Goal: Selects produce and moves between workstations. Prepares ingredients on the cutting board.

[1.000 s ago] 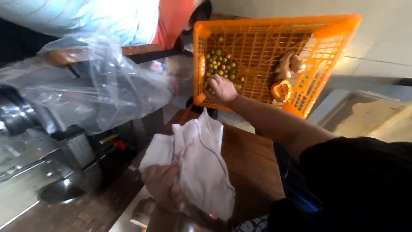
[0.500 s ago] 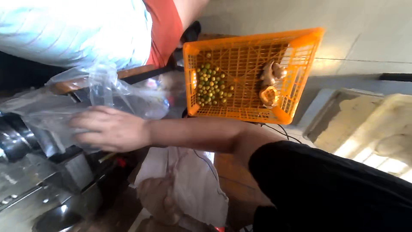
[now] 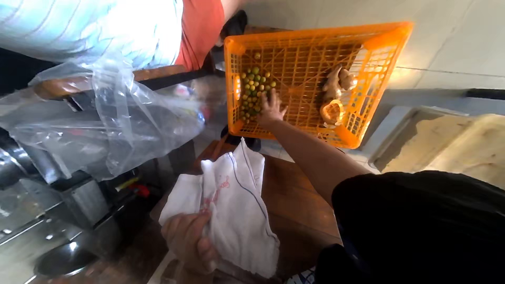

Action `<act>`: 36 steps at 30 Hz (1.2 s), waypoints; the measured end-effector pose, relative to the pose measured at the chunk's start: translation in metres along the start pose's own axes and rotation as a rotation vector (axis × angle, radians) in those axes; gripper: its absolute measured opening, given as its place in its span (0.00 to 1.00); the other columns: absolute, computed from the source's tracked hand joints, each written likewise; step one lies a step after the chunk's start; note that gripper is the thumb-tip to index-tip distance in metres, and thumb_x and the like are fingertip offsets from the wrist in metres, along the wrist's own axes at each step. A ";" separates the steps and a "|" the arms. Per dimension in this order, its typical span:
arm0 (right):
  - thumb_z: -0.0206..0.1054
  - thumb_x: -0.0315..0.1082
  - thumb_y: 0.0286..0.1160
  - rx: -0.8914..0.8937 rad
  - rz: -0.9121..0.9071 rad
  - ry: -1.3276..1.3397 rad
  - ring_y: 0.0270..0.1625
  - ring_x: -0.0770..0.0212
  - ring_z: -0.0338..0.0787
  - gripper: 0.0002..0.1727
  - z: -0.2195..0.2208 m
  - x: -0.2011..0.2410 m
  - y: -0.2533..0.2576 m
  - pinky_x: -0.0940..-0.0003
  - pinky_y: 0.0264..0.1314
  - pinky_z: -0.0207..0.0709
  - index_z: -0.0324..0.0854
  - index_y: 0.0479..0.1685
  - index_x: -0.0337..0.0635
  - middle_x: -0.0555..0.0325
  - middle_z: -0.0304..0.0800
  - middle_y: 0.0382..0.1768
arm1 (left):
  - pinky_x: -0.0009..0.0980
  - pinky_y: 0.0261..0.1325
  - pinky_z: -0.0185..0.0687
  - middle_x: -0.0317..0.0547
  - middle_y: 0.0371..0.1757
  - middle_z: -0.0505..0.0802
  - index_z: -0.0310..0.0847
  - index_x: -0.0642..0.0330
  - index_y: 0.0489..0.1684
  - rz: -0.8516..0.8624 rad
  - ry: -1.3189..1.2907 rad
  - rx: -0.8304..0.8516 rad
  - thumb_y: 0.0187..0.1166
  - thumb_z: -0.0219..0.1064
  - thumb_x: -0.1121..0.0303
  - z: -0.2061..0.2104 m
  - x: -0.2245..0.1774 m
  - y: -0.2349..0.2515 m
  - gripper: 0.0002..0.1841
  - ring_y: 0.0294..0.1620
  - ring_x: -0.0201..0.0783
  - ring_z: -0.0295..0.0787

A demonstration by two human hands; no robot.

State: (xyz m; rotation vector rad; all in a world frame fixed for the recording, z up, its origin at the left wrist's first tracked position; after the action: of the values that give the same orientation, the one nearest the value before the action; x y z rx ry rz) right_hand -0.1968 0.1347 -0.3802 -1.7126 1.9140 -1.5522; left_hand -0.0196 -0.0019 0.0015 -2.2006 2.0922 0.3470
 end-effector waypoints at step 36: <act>0.59 0.41 0.88 0.186 -0.224 0.015 0.98 0.35 0.30 0.40 0.008 0.002 -0.001 0.18 0.89 0.33 0.47 0.98 0.64 0.47 0.26 0.99 | 0.36 0.58 0.71 0.39 0.28 0.87 0.86 0.52 0.33 0.002 0.020 0.029 0.88 0.29 0.36 -0.002 0.001 0.001 0.40 0.38 0.36 0.81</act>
State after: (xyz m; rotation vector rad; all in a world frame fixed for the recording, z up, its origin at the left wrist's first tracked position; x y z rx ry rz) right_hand -0.1914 0.1286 -0.3828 -1.8886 1.5701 -1.7599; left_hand -0.0199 -0.0035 0.0030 -2.1950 2.0964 0.2940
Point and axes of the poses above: each hand's wrist, its own y-axis towards the middle knuckle, its own z-axis out of the palm, x = y × z, the point moved 2 cm from there along y, towards the middle knuckle
